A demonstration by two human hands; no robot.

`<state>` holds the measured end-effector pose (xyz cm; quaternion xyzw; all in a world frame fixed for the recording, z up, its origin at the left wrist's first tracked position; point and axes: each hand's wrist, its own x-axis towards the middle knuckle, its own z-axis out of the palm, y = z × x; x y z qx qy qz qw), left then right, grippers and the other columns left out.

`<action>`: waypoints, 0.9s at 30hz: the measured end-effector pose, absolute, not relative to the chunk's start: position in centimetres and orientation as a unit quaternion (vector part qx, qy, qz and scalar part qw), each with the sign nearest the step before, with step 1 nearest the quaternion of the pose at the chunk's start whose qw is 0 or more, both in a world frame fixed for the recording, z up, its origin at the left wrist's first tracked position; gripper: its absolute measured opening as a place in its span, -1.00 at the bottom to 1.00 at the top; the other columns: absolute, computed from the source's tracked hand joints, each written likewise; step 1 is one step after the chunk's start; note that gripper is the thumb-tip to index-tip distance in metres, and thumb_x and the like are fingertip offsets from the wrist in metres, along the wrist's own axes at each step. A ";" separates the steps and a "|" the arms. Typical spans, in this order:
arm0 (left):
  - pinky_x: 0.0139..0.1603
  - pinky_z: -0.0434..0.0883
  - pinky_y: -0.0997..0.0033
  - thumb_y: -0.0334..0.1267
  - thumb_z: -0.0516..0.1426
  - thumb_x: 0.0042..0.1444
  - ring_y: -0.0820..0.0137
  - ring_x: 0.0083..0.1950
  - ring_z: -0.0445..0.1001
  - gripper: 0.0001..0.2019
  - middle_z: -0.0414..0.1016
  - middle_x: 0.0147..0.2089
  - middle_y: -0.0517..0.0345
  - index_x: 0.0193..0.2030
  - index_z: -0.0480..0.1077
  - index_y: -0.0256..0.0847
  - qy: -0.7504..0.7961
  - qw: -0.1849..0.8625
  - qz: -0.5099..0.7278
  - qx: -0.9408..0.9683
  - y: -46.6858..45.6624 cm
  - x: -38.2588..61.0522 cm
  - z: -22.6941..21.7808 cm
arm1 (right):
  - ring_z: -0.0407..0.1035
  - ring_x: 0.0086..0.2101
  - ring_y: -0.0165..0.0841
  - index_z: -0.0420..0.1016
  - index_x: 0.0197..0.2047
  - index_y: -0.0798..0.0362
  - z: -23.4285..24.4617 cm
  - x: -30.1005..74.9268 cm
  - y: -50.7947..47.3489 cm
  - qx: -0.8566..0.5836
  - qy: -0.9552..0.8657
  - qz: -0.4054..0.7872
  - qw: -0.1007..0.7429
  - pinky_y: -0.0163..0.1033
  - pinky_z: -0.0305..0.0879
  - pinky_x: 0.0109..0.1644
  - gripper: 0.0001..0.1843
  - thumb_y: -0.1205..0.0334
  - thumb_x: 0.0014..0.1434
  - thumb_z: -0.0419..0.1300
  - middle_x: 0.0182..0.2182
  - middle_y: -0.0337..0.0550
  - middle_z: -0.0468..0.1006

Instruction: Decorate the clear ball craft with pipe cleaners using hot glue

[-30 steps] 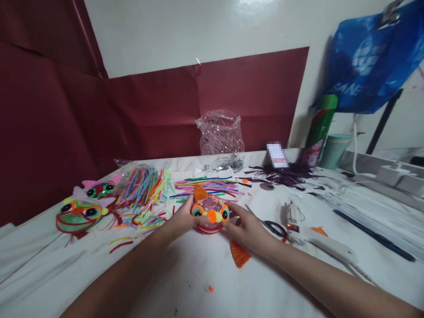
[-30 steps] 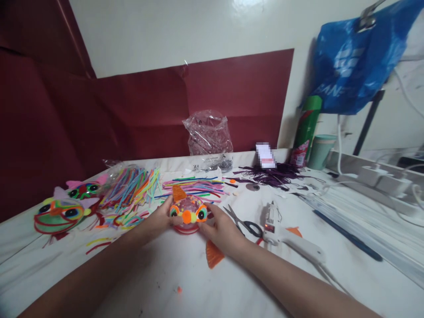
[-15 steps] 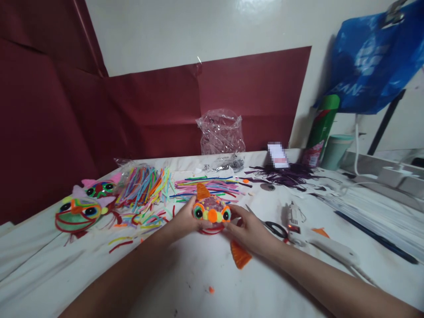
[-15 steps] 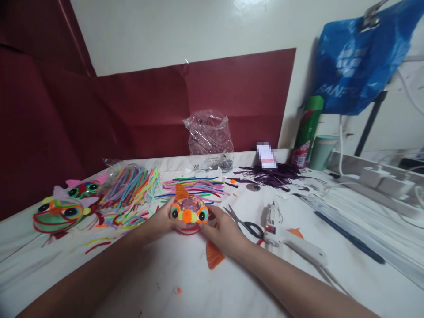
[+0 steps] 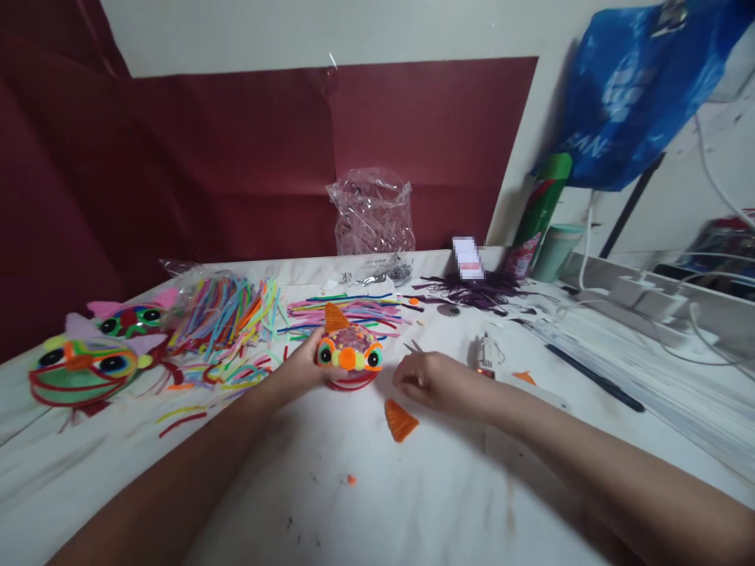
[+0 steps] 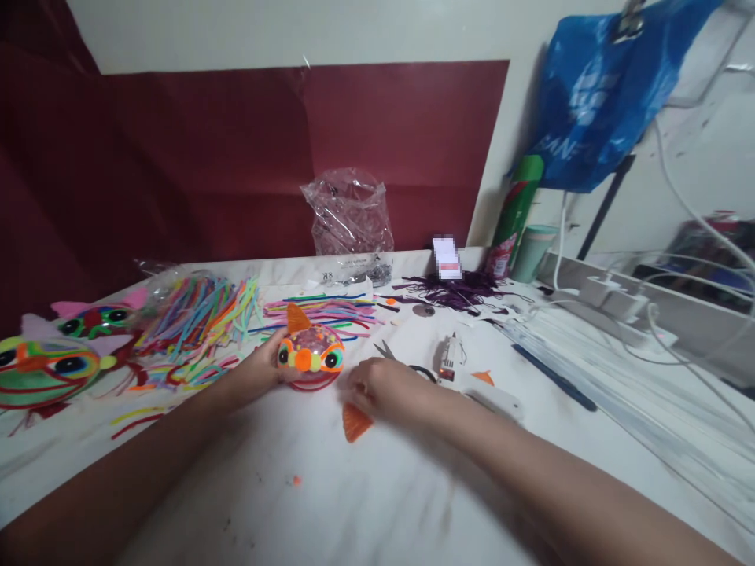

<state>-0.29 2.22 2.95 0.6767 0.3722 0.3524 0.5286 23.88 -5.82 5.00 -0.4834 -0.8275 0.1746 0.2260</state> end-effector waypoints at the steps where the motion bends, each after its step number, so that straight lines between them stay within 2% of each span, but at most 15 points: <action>1: -0.08 0.45 0.32 -0.30 0.34 -0.26 0.24 -0.05 0.51 -0.32 0.50 -0.03 0.09 0.07 0.22 -0.14 0.367 0.531 0.350 0.679 2.2 -0.3 3.0 | 0.42 -0.38 -0.32 0.58 -0.23 0.02 4.8 23.7 -6.3 -0.471 -0.841 0.169 0.205 -0.27 0.30 -0.28 -0.74 0.40 0.04 0.14 -0.35 -0.14 0.57; 4: -0.06 0.45 0.30 -0.29 0.36 -0.29 0.23 -0.03 0.50 -0.27 0.48 0.00 0.08 0.09 0.21 -0.14 0.352 0.533 0.347 0.686 2.0 -0.2 3.1 | 0.41 -0.23 -0.25 0.55 -0.10 0.00 4.1 23.3 -7.5 -0.421 -0.875 0.171 0.165 -0.22 0.33 -0.14 -0.69 0.39 0.06 0.18 -0.28 -0.07 0.53; 7: -0.06 0.44 0.33 -0.29 0.36 -0.28 0.24 -0.03 0.49 -0.26 0.47 0.02 0.08 0.11 0.20 -0.12 0.354 0.529 0.342 0.691 2.0 -0.3 3.1 | 0.38 -0.15 -0.23 0.56 -0.21 0.03 3.9 23.1 -8.0 -0.399 -0.894 0.159 0.128 -0.19 0.32 -0.05 -0.76 0.44 0.08 0.15 -0.24 -0.02 0.46; 11: -0.05 0.43 0.32 -0.24 0.39 -0.32 0.22 -0.02 0.48 -0.23 0.45 0.03 0.05 0.10 0.23 -0.12 0.326 0.543 0.352 0.689 2.5 -0.5 2.6 | 0.37 -0.21 -0.23 0.51 -0.26 0.06 3.7 23.3 -7.7 -0.427 -0.886 0.152 0.099 -0.19 0.33 -0.10 -0.82 0.41 0.00 0.22 -0.24 -0.04 0.42; 14: 0.05 0.36 0.30 -0.13 0.41 -0.40 0.17 0.05 0.43 -0.23 0.43 0.05 -0.04 0.04 0.29 -0.17 0.286 0.539 0.404 0.681 3.3 -0.8 2.4 | 0.37 -0.34 -0.30 0.46 -0.35 0.05 3.2 23.6 -7.6 -0.454 -0.862 0.181 0.137 -0.25 0.32 -0.25 -0.82 0.45 -0.09 0.22 -0.32 -0.12 0.44; 16: 0.08 0.33 0.31 -0.07 0.39 -0.36 0.18 0.06 0.41 -0.31 0.42 0.03 -0.06 -0.02 0.32 -0.19 0.309 0.477 0.481 0.667 3.7 -1.0 2.9 | 0.36 -0.41 -0.37 0.44 -0.38 0.03 2.9 23.9 -7.7 -0.461 -0.842 0.215 0.180 -0.31 0.27 -0.34 -0.82 0.49 -0.07 0.16 -0.38 -0.19 0.46; 18: 0.06 0.32 0.33 -0.05 0.32 -0.18 0.26 0.02 0.41 -0.46 0.40 -0.01 -0.02 -0.06 0.31 -0.17 0.336 0.370 0.589 0.634 3.6 -1.2 3.8 | 0.35 -0.46 -0.40 0.44 -0.35 0.03 2.9 24.2 -7.9 -0.471 -0.824 0.236 0.210 -0.34 0.25 -0.40 -0.80 0.48 0.03 0.07 -0.43 -0.21 0.49; 21: 0.02 0.32 0.38 -0.13 0.21 0.00 0.38 -0.10 0.41 -0.64 0.40 -0.08 0.09 -0.07 0.31 -0.14 0.315 0.211 0.690 0.617 1.7 -0.9 6.1 | 0.36 -0.44 -0.41 0.43 -0.23 0.04 3.2 24.8 -8.1 -0.489 -0.791 0.254 0.265 -0.33 0.29 -0.37 -0.75 0.46 0.12 -0.01 -0.43 -0.22 0.49; 24: -0.14 0.34 0.44 -0.20 0.15 0.07 0.39 -0.23 0.42 -0.85 0.44 -0.25 0.16 -0.22 0.40 -0.14 0.318 0.197 0.629 0.682 -2.3 0.5 8.0 | 0.40 -0.36 -0.40 0.35 -0.12 0.05 3.7 25.3 -8.3 -0.475 -0.761 0.281 0.341 -0.29 0.34 -0.26 -0.70 0.49 0.10 -0.01 -0.35 -0.21 0.50; 26: -0.26 0.33 0.43 -0.23 0.15 0.03 0.37 -0.31 0.41 -0.90 0.46 -0.33 0.14 -0.34 0.45 -0.16 0.327 0.241 0.484 0.775 -5.3 2.0 8.5 | 0.41 -0.34 -0.40 0.29 -0.07 0.04 4.3 25.4 -8.8 -0.453 -0.760 0.279 0.374 -0.27 0.35 -0.22 -0.68 0.48 0.10 0.01 -0.31 -0.21 0.50; 27: -0.31 0.31 0.43 -0.24 0.16 0.00 0.38 -0.35 0.40 -0.90 0.45 -0.36 0.15 -0.34 0.46 -0.17 0.328 0.256 0.412 0.811 -6.6 2.8 8.4 | 0.40 -0.33 -0.40 0.27 -0.06 0.04 4.6 25.4 -9.2 -0.443 -0.766 0.271 0.379 -0.26 0.35 -0.21 -0.67 0.48 0.10 0.02 -0.30 -0.20 0.50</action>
